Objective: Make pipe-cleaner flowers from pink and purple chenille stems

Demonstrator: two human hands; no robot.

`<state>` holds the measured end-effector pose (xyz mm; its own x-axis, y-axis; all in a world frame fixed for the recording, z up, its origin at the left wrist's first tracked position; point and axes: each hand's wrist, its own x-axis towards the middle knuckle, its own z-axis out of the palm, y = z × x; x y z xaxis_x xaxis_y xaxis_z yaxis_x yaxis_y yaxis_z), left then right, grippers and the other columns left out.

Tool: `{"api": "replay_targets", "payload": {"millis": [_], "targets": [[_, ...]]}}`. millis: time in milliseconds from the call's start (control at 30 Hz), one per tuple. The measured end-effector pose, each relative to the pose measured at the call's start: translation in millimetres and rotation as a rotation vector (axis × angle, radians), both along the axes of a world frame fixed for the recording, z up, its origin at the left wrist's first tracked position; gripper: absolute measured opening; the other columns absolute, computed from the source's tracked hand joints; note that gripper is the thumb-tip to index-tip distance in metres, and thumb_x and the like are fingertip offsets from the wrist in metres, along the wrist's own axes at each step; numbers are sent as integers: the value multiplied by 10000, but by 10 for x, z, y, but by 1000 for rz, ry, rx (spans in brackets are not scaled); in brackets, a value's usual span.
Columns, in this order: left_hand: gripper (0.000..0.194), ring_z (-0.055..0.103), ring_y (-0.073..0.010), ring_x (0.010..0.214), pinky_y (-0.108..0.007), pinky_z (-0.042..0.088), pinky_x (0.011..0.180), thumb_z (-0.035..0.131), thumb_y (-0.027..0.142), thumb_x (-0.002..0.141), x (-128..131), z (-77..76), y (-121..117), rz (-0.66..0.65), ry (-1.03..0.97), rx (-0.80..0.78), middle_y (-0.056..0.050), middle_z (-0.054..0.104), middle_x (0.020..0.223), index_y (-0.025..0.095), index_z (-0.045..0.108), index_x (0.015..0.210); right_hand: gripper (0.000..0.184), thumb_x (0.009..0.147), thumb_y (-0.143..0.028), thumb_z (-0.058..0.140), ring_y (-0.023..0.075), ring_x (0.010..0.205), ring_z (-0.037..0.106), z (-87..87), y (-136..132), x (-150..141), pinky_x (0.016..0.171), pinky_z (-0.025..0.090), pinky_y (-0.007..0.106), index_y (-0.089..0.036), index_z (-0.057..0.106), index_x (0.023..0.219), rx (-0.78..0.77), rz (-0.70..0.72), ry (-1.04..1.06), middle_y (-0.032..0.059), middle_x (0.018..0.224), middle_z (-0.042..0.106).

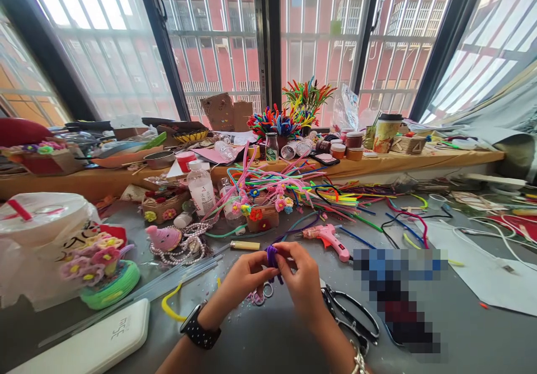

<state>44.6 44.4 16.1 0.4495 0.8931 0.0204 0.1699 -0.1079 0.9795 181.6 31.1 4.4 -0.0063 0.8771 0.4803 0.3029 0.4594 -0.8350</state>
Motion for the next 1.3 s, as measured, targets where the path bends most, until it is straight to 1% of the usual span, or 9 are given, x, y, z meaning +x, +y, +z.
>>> {"api": "replay_targets", "payload": {"millis": [200,433,567,633,833,967,1067,1167,1300], "targets": [[226,434,-49,390,-158,328,376,483,315,728,-34,6,-4,-31,114,76,22,517,589,121,597,750,245,800,-259,434,167,714,597,1,37,12,614,485,244,-212,612,962,-37,104,-37,37,839,642],[236,410,-44,345,-139,272,338,462,302,739,-27,36,-8,-171,52,-91,54,469,450,116,574,646,211,809,-250,415,152,634,584,-42,5,-24,541,461,222,-175,601,875,-10,45,-109,43,764,621],[211,429,-35,365,-144,296,354,492,289,718,-57,46,-4,-215,47,-132,23,547,563,111,570,636,235,805,-189,401,138,641,570,-33,-1,-21,582,452,220,-190,583,955,38,73,-141,26,748,610],[211,431,-29,372,-148,302,368,491,292,723,-77,58,-6,-229,74,-137,10,578,615,111,581,661,262,799,-153,398,130,656,563,-17,0,-14,608,444,213,-205,586,974,86,98,-156,17,739,604],[200,423,-51,323,-150,285,340,520,330,704,-60,74,-20,-238,-17,-239,74,455,394,131,519,686,250,788,-130,420,128,719,567,25,5,-2,650,439,203,-219,612,920,140,93,-128,18,788,620],[215,498,-67,380,-154,354,372,478,332,727,-56,68,-28,-224,-49,-239,33,537,473,127,517,675,240,784,-153,431,144,738,580,18,17,-5,664,458,226,-221,619,917,137,121,-130,27,805,634],[207,572,-99,475,-207,452,478,469,317,730,-134,66,19,-146,-9,-182,1,579,592,124,534,693,233,784,-194,445,157,762,586,-1,30,-3,669,477,248,-208,589,967,83,96,-104,41,852,630],[228,623,-146,600,-255,492,564,399,314,769,-259,41,134,101,90,-11,-42,605,741,125,526,751,244,791,-247,449,166,782,588,-5,40,17,681,487,268,-192,540,1010,17,7,-34,53,878,622],[196,615,-173,765,-309,470,719,358,214,784,-357,-77,279,424,506,351,-92,604,893,134,493,902,226,795,-280,443,162,732,590,26,47,65,671,484,283,-183,512,987,-2,-125,51,55,840,611]]}}
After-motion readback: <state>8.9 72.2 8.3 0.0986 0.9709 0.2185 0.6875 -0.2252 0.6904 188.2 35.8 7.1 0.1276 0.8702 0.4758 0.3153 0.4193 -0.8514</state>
